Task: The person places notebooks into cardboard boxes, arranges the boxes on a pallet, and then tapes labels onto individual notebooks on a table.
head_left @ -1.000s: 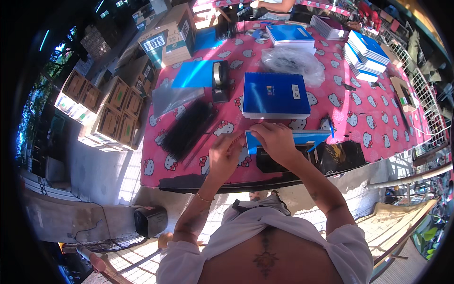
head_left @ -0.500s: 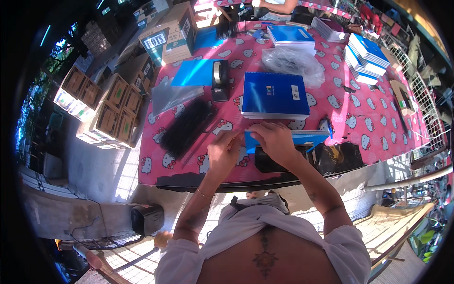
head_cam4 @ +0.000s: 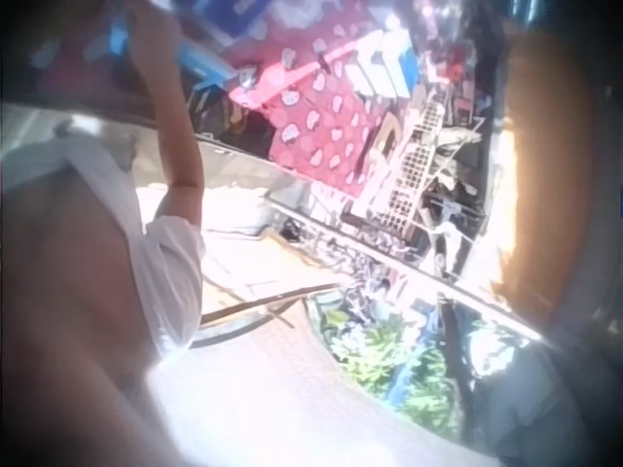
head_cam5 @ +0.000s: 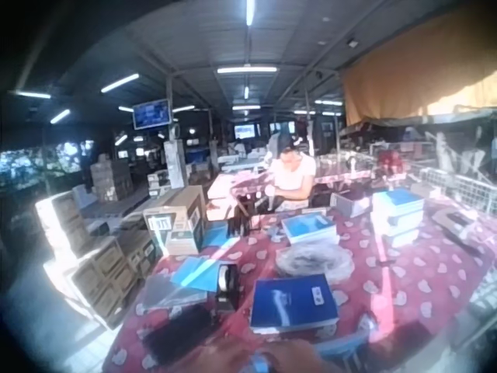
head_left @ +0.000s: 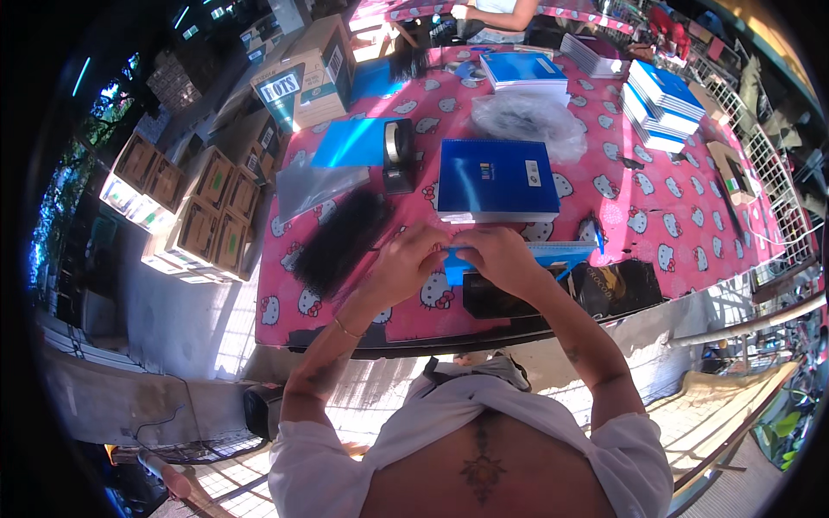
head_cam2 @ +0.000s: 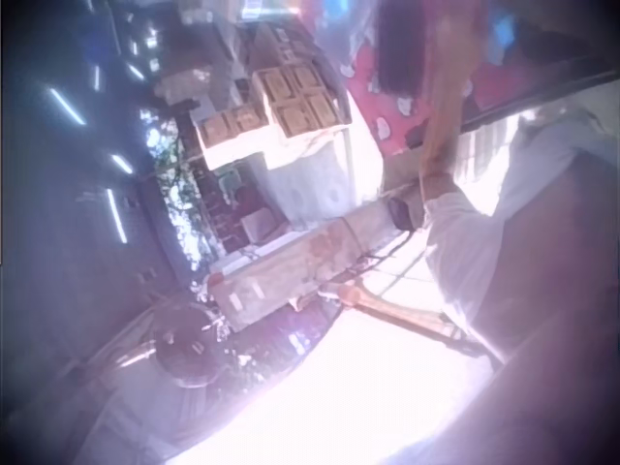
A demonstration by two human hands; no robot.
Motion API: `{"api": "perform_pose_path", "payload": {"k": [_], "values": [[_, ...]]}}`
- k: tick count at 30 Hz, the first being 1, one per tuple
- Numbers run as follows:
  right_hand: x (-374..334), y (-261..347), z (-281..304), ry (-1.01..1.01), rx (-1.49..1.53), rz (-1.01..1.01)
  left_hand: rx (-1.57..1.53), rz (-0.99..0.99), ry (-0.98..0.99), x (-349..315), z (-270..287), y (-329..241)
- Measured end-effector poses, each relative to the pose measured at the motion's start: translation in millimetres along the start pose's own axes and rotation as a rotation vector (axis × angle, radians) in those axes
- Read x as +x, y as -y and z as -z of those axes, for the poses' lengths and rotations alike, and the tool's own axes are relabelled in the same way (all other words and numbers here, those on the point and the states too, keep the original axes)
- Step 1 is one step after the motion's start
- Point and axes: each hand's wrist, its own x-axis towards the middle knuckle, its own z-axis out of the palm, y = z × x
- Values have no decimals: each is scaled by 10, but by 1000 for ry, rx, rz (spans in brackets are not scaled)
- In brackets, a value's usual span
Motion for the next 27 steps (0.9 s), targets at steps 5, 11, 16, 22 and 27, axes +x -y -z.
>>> {"api": "perform_pose_path", "payload": {"k": [5,11,16,22,27], "values": [[-10,-72,5,23,2,9,155,-118,93,9,14,117],[24,-59,-1,62,66,4,32,1,95,36,122,-106],[-57,-116,148,187,52,-37,115,29,35,88,-39,-103],[-103,-56,412,221,-63,-128,149,107,141,91,-50,22],[-130,-285,222,69,-165,-6,580,124,-3,28,-694,-149]]}}
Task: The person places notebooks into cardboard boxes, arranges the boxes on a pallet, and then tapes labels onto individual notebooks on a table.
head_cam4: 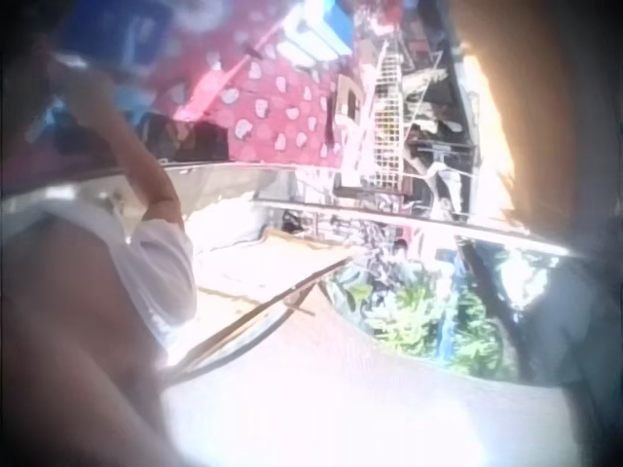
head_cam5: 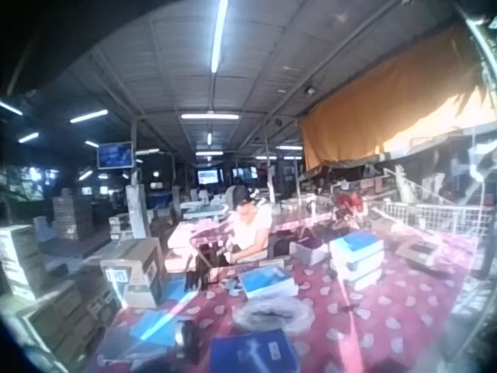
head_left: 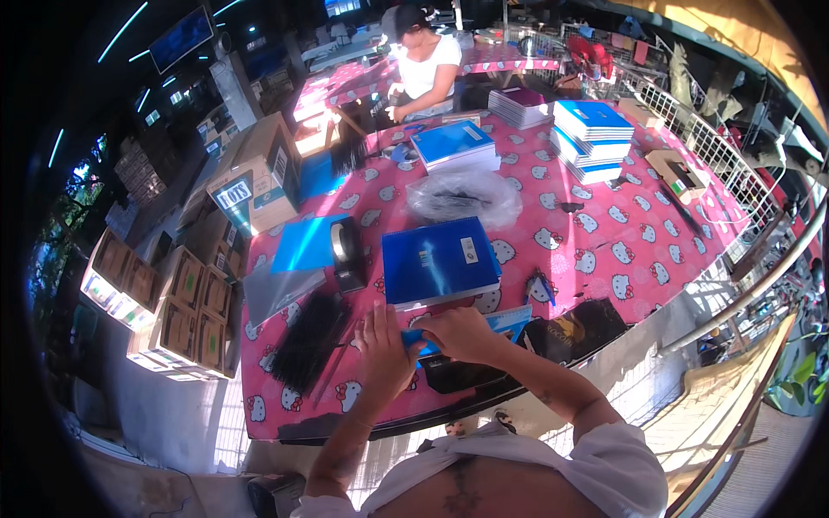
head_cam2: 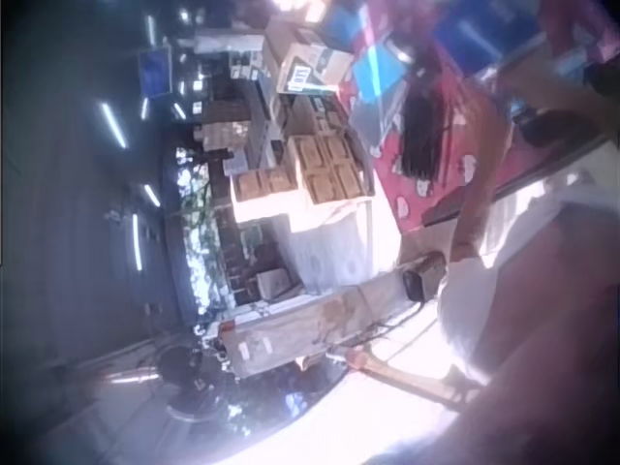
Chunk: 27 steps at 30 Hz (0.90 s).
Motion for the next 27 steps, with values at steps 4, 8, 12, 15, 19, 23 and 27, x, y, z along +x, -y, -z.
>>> {"api": "perform_pose_path", "payload": {"k": [4,8,12,15,19,23,27], "values": [[59,93,100,83,-11,-70,217,34,-61,-728,-547,-150],[62,-20,27,52,-22,-20,102,126,-82,177,52,138],[48,56,55,49,1,-54,70,32,-12,-655,-569,-116],[2,4,-52,27,-23,4,126,40,-156,-166,-419,137],[-11,99,196,93,32,-18,159,0,-147,-627,-667,-57],[-230,-207,369,-263,-225,135,30,-31,-226,-192,-227,-51],[-220,-329,424,103,-61,-16,-14,-67,444,412,457,180]]}}
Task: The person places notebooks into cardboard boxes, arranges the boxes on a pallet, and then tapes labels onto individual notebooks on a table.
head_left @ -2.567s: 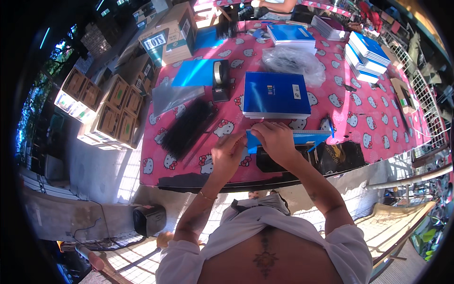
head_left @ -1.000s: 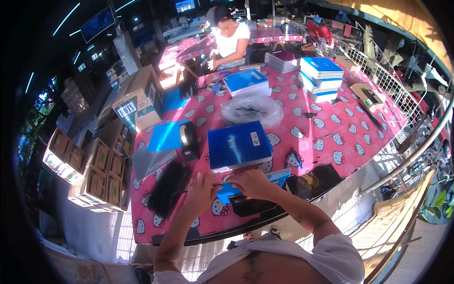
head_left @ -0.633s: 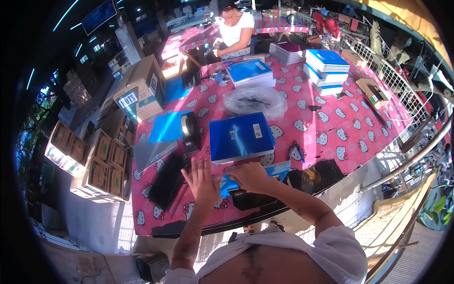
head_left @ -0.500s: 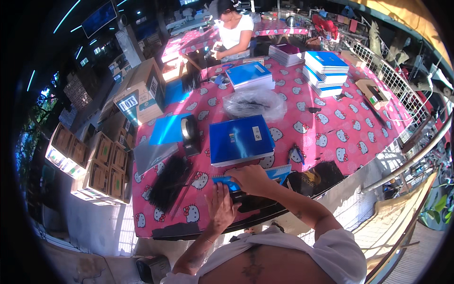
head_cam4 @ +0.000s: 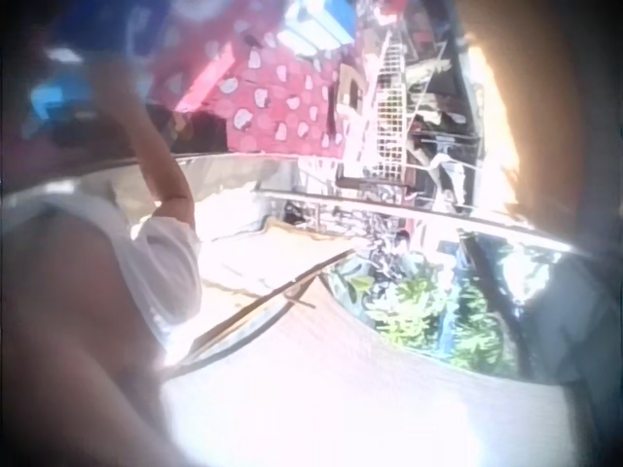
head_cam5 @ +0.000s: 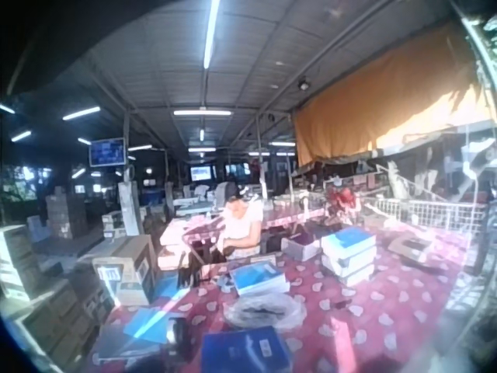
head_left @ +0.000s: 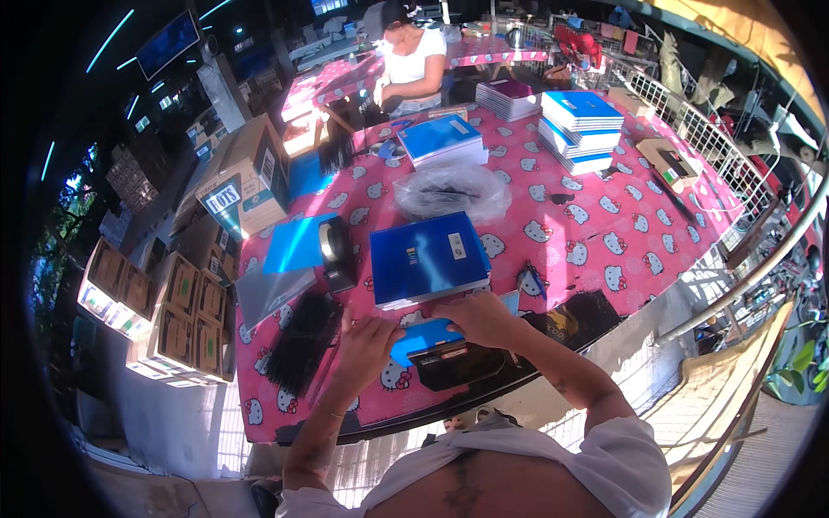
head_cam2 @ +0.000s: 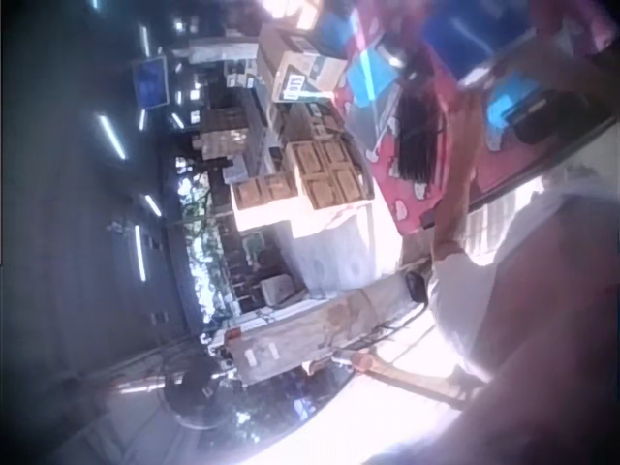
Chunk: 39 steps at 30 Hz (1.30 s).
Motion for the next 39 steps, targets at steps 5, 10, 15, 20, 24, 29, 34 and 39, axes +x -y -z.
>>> {"api": "perform_pose_path", "payload": {"k": [5,10,15,20,24,29,34,39], "values": [[-28,-63,-70,-75,21,96,270,-15,-448,-65,-687,-396],[3,-117,-153,-105,-26,176,103,158,-621,97,-982,-275],[-18,-80,-104,-120,84,101,97,48,-408,-184,-1347,-530],[18,-181,-232,-72,35,124,248,189,-730,171,-682,-380],[-5,-107,-233,-49,15,124,123,-7,-512,-242,-1621,-634],[22,-140,-212,68,-48,27,273,122,-516,74,-894,-549],[-311,-63,305,-440,-279,81,207,7,-719,-271,-1095,-817],[-721,-796,-115,-134,1214,-301,-85,-111,-7,224,-67,-575]]}}
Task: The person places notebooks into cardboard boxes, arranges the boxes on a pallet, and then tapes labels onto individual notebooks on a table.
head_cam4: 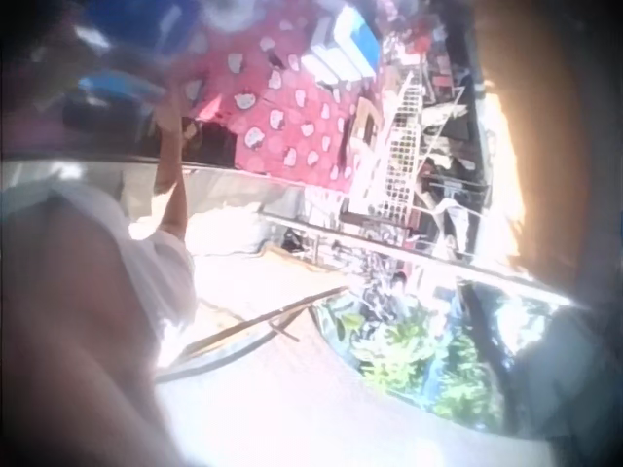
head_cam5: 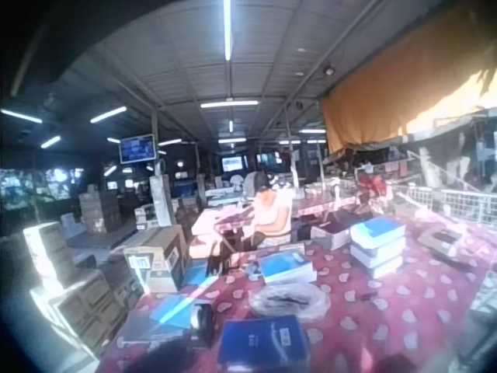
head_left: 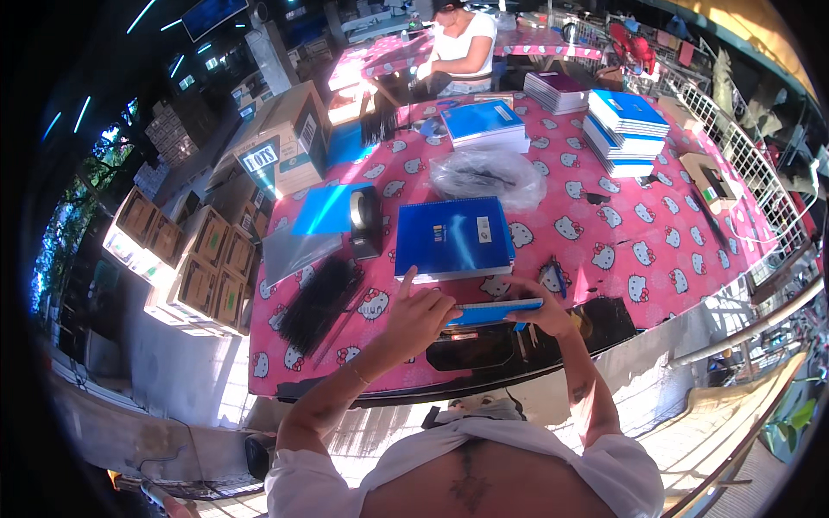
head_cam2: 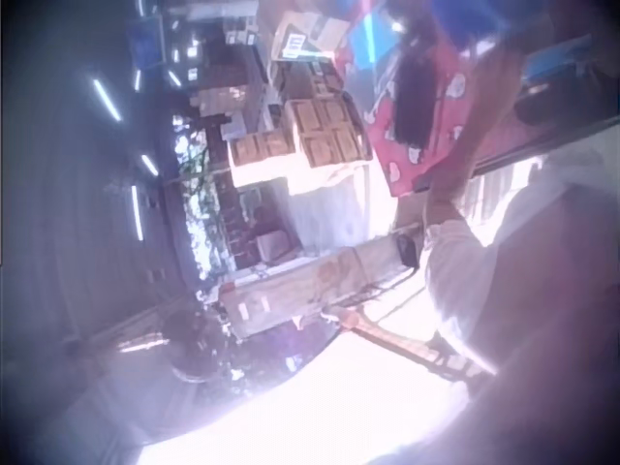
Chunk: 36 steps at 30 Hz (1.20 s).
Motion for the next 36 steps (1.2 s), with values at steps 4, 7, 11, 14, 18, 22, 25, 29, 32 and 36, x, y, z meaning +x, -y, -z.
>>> {"api": "perform_pose_path", "payload": {"k": [4,7,11,14,18,22,25,29,32,36], "values": [[-36,-208,-96,85,-47,-99,229,-98,-461,79,-221,-53],[-16,-302,2,114,-131,-181,193,-64,-454,-131,-1111,-208],[-77,-257,-172,23,-47,2,332,-25,-672,127,-740,18],[-88,-426,-109,10,-63,4,431,-85,-569,394,-554,-21],[-100,-208,-233,37,-94,25,450,-111,-294,-112,-1287,-209],[52,-331,-68,95,-88,6,380,-155,-437,76,-1353,-153],[90,-366,-43,119,7,-34,397,-201,-433,9,-1666,-216],[257,-423,139,186,-139,-47,561,134,-679,557,-761,-327],[260,-338,45,175,-109,15,395,-133,-527,289,-1417,-352],[247,-375,152,210,-201,-95,473,137,-659,712,-632,-460]]}}
